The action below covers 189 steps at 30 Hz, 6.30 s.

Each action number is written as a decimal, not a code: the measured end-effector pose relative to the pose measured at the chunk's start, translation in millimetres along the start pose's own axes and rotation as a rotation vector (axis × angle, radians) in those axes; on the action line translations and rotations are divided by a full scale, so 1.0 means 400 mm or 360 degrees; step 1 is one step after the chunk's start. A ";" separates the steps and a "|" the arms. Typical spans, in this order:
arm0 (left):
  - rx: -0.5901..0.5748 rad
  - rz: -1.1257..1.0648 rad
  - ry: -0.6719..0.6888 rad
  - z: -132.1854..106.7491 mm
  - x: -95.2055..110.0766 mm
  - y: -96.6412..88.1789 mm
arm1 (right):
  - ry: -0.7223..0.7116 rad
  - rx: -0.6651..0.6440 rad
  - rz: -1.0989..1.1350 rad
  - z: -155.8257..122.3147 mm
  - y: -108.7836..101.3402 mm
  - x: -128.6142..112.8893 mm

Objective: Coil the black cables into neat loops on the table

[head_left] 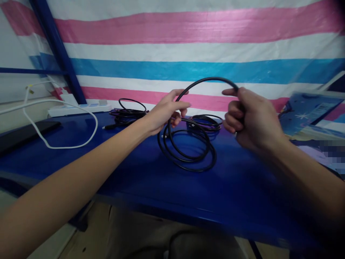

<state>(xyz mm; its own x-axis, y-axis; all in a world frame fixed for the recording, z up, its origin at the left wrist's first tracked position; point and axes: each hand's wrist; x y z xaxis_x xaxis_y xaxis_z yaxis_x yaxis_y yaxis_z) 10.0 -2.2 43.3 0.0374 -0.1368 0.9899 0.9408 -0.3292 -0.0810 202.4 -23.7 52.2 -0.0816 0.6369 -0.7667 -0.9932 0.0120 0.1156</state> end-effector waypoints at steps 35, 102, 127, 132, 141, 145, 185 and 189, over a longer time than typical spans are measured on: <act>0.0336 -0.0317 -0.0041 0.015 -0.015 -0.004 | 0.0474 -0.0831 -0.0278 -0.022 -0.013 0.052; -0.0286 -0.0130 -0.0162 -0.006 -0.014 0.027 | 0.0587 -0.0621 -0.0108 -0.015 -0.008 -0.011; -0.0053 -0.0622 -0.0143 -0.008 0.006 0.029 | 0.0574 -0.0269 0.0019 -0.011 0.006 -0.022; 0.0106 -0.0764 -0.0020 -0.016 0.028 0.027 | 0.0571 -0.0466 0.0064 -0.029 0.020 0.003; 0.0002 -0.0624 -0.0056 -0.018 0.041 0.015 | 0.0176 -0.0274 0.0237 -0.023 0.017 -0.025; -0.0023 -0.0577 -0.0008 -0.013 0.024 0.026 | 0.0172 -0.0342 0.0104 -0.023 0.010 -0.051; -0.0420 -0.0454 -0.0250 -0.028 -0.060 0.113 | 0.0115 0.0013 0.0350 -0.036 0.028 -0.075; -0.0457 -0.0459 -0.0330 -0.026 -0.047 0.101 | 0.0057 0.0061 0.0252 -0.031 0.018 -0.070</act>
<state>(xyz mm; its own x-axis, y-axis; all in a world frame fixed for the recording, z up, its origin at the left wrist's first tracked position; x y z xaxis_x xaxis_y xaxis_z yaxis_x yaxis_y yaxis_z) 43.7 -22.8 20.2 -0.1182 0.1785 0.9768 0.7921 -0.5763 0.2012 196.4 -51.1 66.8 -0.2405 0.6050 -0.7590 -0.9639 -0.0567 0.2602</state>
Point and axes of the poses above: each hand's wrist, its own z-axis towards the middle knuckle, its own y-axis out of the palm, x = y × z, and after that the axes turned 15 degrees about -y, right-handed
